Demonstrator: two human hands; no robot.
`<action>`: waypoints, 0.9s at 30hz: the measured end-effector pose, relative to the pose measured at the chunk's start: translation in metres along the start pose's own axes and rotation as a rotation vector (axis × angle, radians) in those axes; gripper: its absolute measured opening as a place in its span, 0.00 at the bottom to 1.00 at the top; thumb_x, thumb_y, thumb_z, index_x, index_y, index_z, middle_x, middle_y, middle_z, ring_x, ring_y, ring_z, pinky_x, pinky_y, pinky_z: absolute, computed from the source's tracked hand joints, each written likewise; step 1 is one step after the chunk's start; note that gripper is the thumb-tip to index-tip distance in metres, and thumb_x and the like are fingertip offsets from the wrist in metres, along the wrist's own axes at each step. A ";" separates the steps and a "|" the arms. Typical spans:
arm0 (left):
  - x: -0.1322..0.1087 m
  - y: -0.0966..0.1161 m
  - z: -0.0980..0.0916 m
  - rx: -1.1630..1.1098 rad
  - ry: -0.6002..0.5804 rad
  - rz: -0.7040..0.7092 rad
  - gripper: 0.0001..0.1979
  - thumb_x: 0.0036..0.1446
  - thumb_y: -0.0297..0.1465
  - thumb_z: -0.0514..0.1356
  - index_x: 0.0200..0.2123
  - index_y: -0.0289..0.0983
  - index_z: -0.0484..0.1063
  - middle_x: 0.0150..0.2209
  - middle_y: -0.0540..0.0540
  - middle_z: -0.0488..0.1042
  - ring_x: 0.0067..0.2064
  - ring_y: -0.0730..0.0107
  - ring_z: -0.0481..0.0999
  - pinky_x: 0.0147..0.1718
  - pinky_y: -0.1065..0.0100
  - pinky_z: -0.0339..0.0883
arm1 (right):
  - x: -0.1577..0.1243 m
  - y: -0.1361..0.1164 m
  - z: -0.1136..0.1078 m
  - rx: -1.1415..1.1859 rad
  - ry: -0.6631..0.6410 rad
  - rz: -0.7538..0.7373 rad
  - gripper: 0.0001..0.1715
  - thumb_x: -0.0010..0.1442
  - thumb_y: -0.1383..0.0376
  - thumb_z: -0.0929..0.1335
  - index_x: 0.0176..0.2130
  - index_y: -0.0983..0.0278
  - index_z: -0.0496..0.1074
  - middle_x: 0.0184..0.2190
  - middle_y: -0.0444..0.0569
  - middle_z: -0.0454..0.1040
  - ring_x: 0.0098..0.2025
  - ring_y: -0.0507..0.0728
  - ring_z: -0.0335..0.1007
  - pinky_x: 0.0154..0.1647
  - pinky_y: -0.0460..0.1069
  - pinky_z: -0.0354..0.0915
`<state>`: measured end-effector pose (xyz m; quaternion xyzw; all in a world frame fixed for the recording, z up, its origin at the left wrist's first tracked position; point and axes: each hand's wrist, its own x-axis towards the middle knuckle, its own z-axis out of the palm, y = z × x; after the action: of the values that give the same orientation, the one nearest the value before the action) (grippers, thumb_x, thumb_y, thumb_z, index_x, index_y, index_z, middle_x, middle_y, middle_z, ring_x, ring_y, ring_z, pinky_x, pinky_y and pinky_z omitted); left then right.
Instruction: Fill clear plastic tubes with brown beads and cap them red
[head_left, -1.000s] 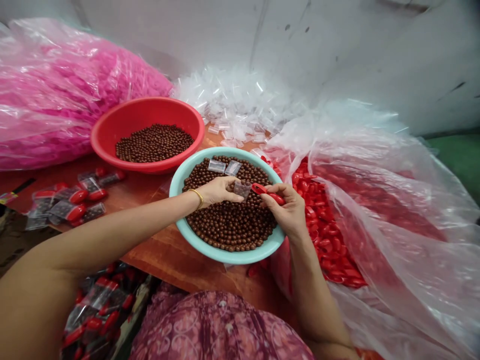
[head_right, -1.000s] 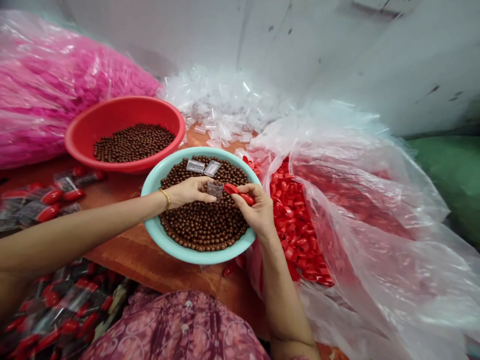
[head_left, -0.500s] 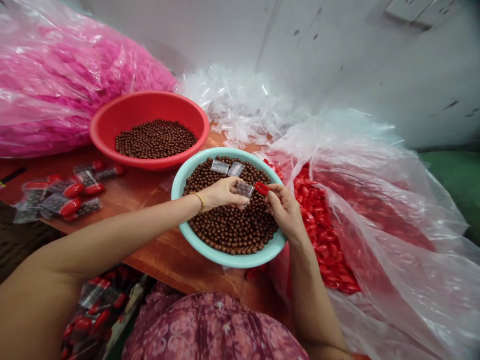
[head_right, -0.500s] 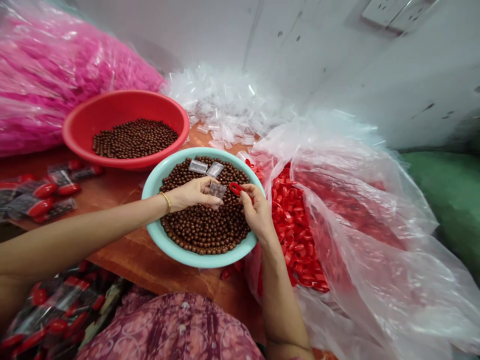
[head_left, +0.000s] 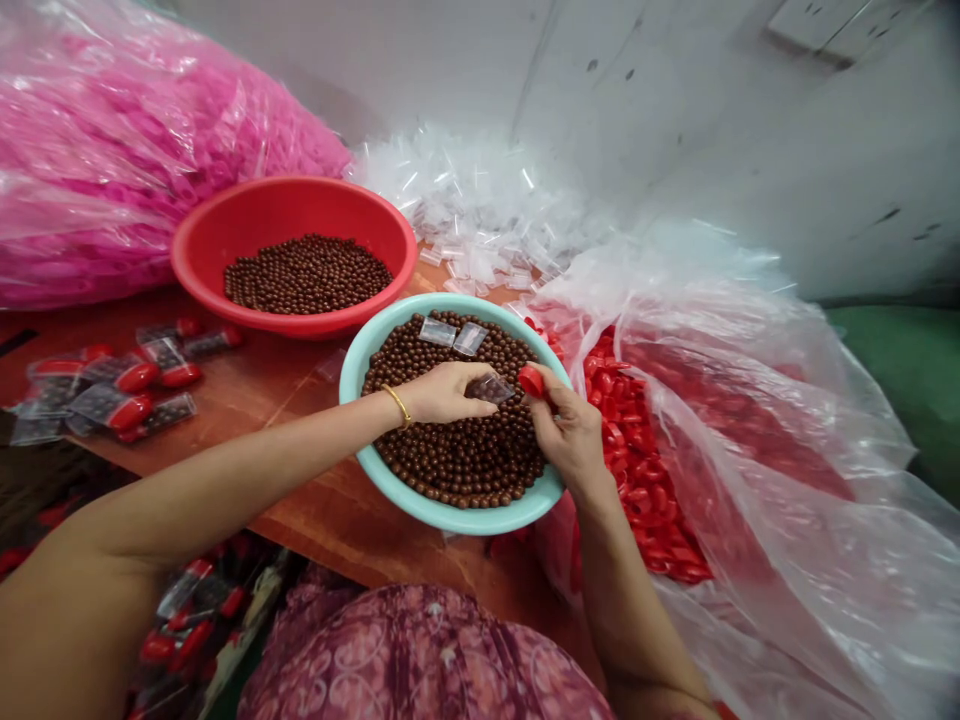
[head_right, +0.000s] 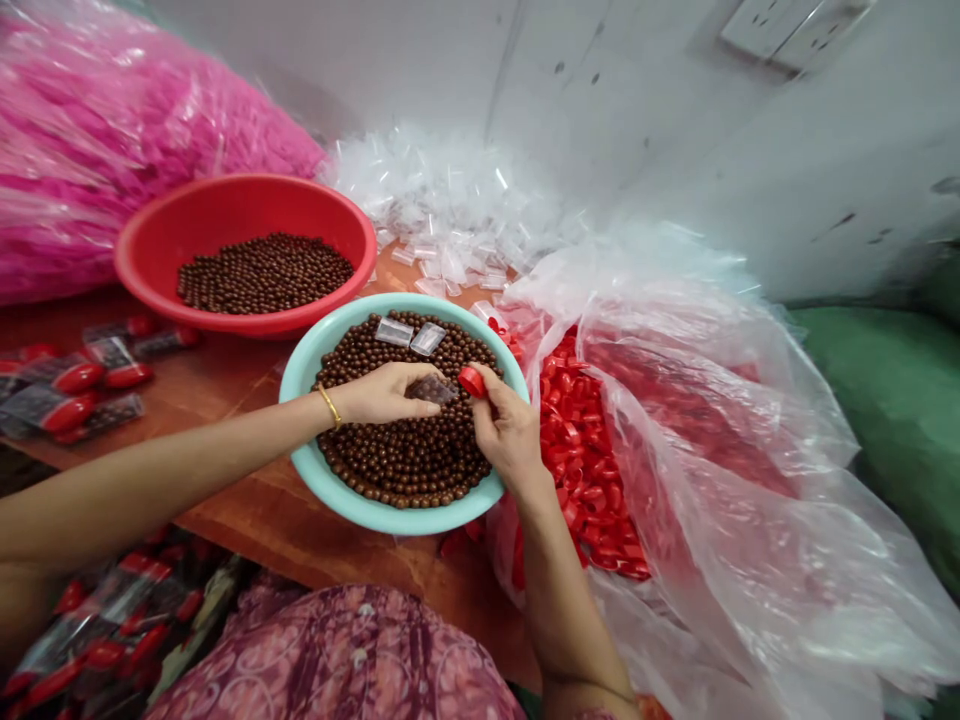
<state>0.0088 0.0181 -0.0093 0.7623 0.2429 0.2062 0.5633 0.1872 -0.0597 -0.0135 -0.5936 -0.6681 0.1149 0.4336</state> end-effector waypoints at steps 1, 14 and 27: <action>-0.001 0.002 0.001 -0.009 -0.016 -0.006 0.07 0.50 0.28 0.59 0.33 0.33 0.65 0.30 0.50 0.71 0.33 0.71 0.71 0.36 0.68 0.66 | 0.000 -0.001 0.001 -0.062 0.016 -0.069 0.18 0.59 0.67 0.63 0.49 0.61 0.70 0.41 0.49 0.77 0.40 0.55 0.74 0.45 0.51 0.69; -0.008 0.012 0.003 0.092 0.117 0.051 0.08 0.47 0.31 0.57 0.31 0.34 0.64 0.27 0.53 0.66 0.30 0.74 0.64 0.31 0.72 0.60 | -0.005 -0.023 0.010 -0.338 -0.012 -0.344 0.27 0.61 0.71 0.59 0.59 0.64 0.61 0.32 0.50 0.74 0.33 0.55 0.72 0.37 0.51 0.71; -0.007 0.014 0.010 0.074 0.137 -0.088 0.05 0.40 0.31 0.56 0.21 0.35 0.61 0.19 0.55 0.62 0.23 0.77 0.60 0.21 0.75 0.52 | 0.002 -0.020 0.001 -0.058 -0.074 -0.270 0.18 0.62 0.62 0.60 0.46 0.63 0.74 0.34 0.51 0.78 0.33 0.55 0.75 0.36 0.50 0.70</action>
<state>0.0111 0.0028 0.0007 0.7554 0.3217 0.2235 0.5252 0.1725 -0.0629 0.0004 -0.5060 -0.7605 0.0580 0.4028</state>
